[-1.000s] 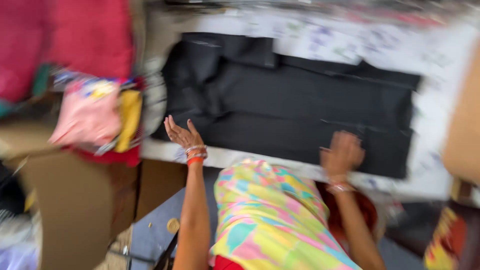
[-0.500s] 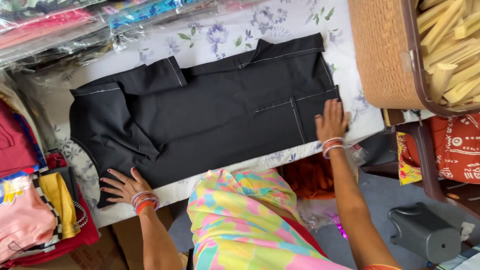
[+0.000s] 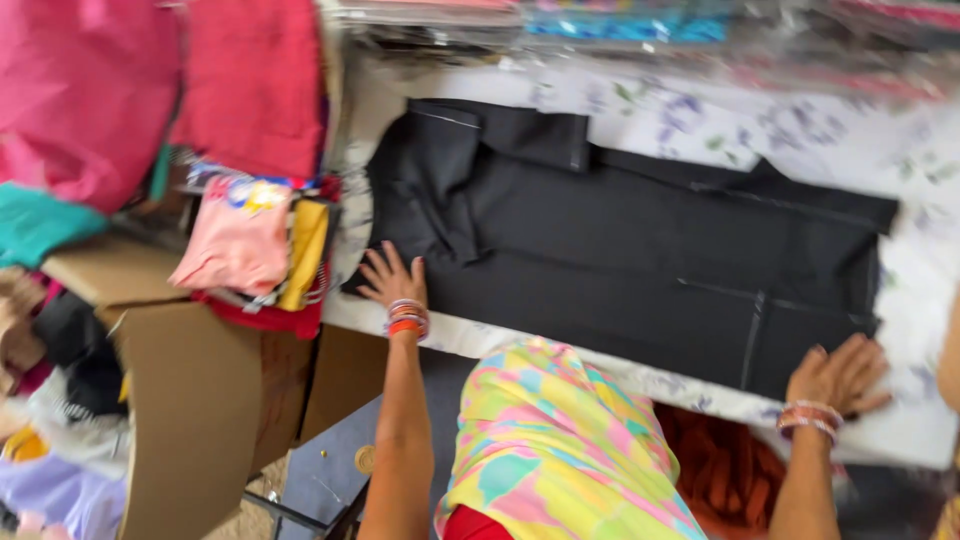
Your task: Folding and sorting various garments on a table and into boxes.
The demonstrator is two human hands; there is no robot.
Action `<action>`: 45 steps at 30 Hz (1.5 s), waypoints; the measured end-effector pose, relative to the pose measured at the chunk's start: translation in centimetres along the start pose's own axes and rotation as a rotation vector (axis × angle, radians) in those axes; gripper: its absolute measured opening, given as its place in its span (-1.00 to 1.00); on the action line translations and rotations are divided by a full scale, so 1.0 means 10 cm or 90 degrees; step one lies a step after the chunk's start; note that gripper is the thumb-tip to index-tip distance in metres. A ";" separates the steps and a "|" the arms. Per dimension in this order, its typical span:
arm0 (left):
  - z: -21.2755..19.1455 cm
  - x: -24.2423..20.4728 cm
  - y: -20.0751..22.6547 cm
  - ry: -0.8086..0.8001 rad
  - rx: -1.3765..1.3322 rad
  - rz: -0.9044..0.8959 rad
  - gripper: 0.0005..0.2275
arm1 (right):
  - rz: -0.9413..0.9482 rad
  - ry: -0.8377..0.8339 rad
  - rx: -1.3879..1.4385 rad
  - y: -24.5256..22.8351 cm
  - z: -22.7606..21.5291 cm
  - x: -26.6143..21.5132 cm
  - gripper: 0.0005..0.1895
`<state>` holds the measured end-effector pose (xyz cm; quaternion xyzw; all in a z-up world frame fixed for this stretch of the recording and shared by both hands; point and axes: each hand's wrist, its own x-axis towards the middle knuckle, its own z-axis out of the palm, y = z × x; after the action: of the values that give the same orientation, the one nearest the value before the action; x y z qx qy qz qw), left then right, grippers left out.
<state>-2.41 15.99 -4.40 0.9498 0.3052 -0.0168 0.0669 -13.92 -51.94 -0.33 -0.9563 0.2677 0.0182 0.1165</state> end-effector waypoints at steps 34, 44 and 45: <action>-0.10 0.33 0.21 -0.430 -0.809 -0.597 -0.08 | -0.625 -0.188 0.164 -6.45 1.00 1.05 -0.59; -0.30 0.27 0.25 -0.417 -0.794 -0.580 -0.10 | -0.567 -0.259 -0.015 -6.85 1.15 1.11 -0.30; -0.28 0.29 0.25 -0.423 -0.794 -0.581 -0.10 | -0.564 -0.260 -0.020 -6.86 1.17 1.11 -0.30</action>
<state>1.37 15.96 -1.57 0.4676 0.5772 -0.1489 0.6527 31.30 2.02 1.86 -0.9566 -0.1938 0.1584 0.1491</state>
